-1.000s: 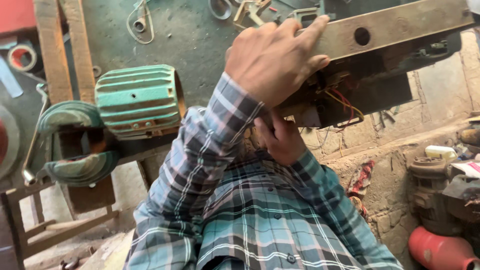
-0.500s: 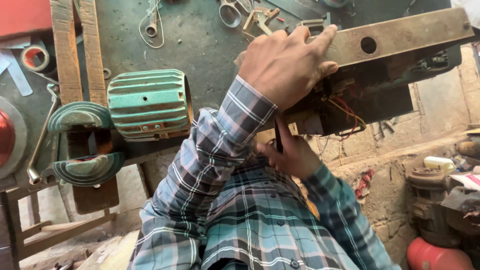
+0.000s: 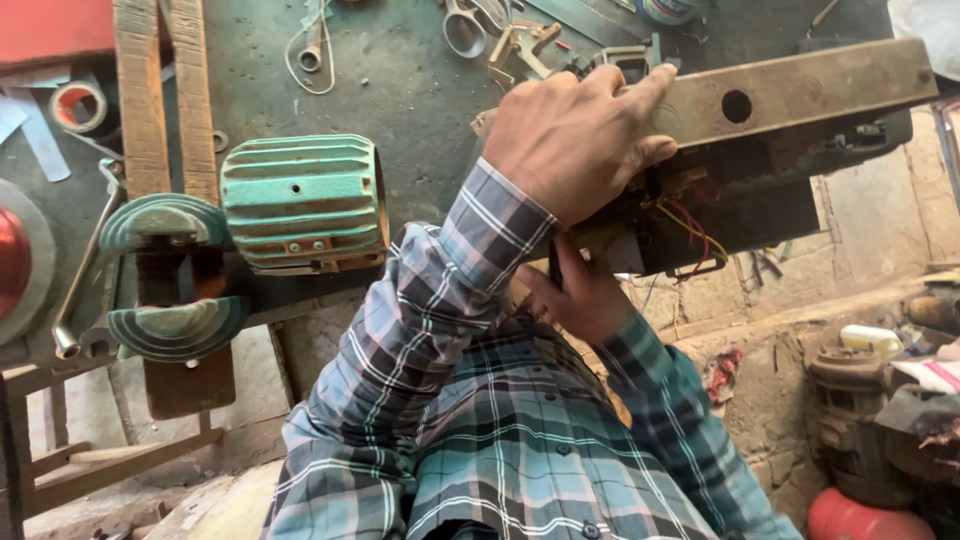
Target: The person cleans the internal components of an electrical box using a toothbrush and a liquid from a plastic bottle. They scrub the terminals and wires while holding the box steady with one hand.
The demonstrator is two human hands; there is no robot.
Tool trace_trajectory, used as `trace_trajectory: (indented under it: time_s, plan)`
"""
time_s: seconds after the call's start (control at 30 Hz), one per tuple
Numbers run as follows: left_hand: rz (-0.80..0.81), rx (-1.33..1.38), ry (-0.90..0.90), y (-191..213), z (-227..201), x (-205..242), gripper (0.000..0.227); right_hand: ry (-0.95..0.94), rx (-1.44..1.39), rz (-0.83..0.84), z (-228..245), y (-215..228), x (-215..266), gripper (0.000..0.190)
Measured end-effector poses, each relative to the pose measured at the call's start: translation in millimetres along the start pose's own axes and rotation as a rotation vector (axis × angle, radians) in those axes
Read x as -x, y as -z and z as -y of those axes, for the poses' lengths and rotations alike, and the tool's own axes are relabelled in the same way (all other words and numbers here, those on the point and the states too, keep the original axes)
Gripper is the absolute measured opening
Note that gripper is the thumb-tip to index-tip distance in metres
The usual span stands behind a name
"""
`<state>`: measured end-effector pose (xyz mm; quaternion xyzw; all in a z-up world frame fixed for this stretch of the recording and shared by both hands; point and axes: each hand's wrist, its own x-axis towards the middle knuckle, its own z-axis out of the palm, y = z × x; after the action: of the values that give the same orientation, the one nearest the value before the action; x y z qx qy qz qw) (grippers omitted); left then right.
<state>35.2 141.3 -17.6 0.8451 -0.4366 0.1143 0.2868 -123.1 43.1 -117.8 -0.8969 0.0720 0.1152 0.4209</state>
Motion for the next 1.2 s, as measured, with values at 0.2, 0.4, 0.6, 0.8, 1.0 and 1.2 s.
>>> trace_trajectory:
  time_s: [0.2,0.4,0.6,0.8,1.0,1.2]
  plan:
    - [0.124,0.076,0.039,-2,5,-8,0.065,-0.063,0.000,-0.067,1,7,36,0.067]
    - [0.052,0.067,0.012,-3,11,-11,0.062,-0.001,0.141,0.202,22,-1,40,0.060]
    - [0.075,0.040,0.009,-3,12,-8,0.059,0.533,0.031,0.068,50,-20,-3,0.042]
    - [0.032,0.141,0.017,6,15,-10,0.041,0.025,0.029,0.217,38,-18,8,0.071]
    - [0.044,0.246,0.102,26,16,-7,0.047,-0.053,-0.184,0.100,-25,-12,60,0.053]
    - [0.039,0.266,0.087,29,19,-6,0.040,-0.368,-0.374,0.062,-100,-16,87,0.048]
